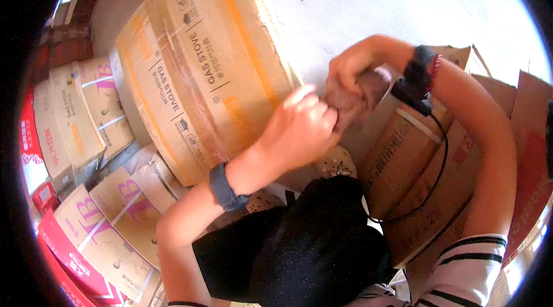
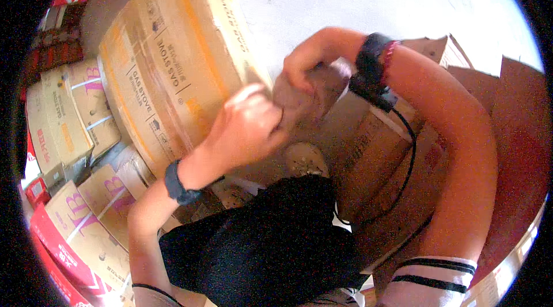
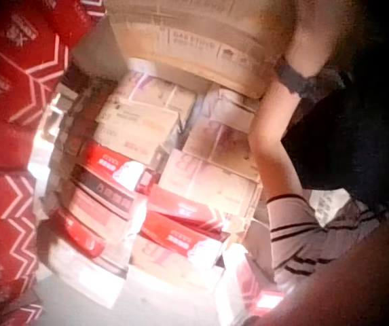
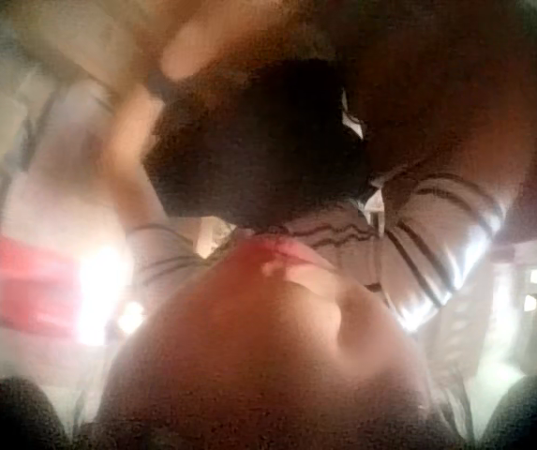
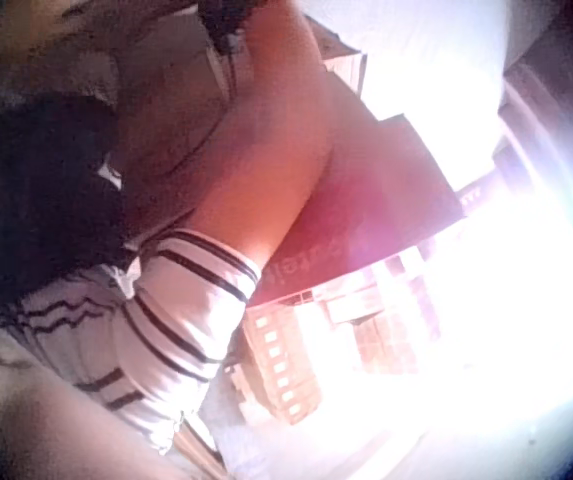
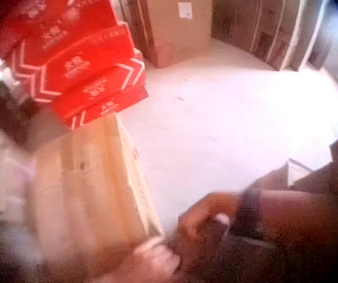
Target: The person wipes down several cardboard boxes using a cloth, then lifts and moves the boxes onto a stack.
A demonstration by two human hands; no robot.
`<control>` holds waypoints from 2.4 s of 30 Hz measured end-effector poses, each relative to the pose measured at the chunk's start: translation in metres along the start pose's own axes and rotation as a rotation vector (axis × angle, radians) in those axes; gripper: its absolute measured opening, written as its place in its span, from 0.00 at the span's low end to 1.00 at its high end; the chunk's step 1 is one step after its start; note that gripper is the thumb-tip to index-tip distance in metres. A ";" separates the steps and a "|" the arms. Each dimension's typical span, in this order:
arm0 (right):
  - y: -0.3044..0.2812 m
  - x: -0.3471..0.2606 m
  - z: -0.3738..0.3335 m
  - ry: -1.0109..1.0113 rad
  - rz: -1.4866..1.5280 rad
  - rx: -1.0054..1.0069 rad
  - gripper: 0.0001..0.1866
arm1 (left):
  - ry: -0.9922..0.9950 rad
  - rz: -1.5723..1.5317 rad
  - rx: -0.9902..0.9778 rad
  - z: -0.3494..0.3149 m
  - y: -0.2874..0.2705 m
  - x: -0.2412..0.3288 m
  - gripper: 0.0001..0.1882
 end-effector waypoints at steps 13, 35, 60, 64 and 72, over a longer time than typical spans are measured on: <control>-0.158 -0.135 -0.135 -0.688 0.647 1.100 0.20 | -0.731 0.630 0.824 -0.173 -0.219 -0.268 0.24; -0.262 -0.329 0.032 -0.200 -0.642 0.919 0.17 | -1.524 0.317 0.773 -0.271 -0.184 -0.344 0.20; -0.039 -0.583 0.291 -0.448 -0.615 0.416 0.20 | -1.800 0.183 0.622 -0.307 -0.158 -0.337 0.21; 0.017 -0.572 0.280 -0.650 0.022 0.106 0.15 | -1.684 0.198 0.706 -0.304 -0.160 -0.314 0.23; 0.064 -0.519 0.223 -0.674 0.592 -0.183 0.19 | -1.520 0.020 0.898 -0.311 -0.146 -0.286 0.17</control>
Point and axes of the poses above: each hand's wrist, its own z-axis towards the middle knuckle, its own y-axis out of the palm, x = y × z, the point moved 9 cm from there along z, towards the middle knuckle, and after that the axes turned 8 degrees about x, right-handed, at the moved point
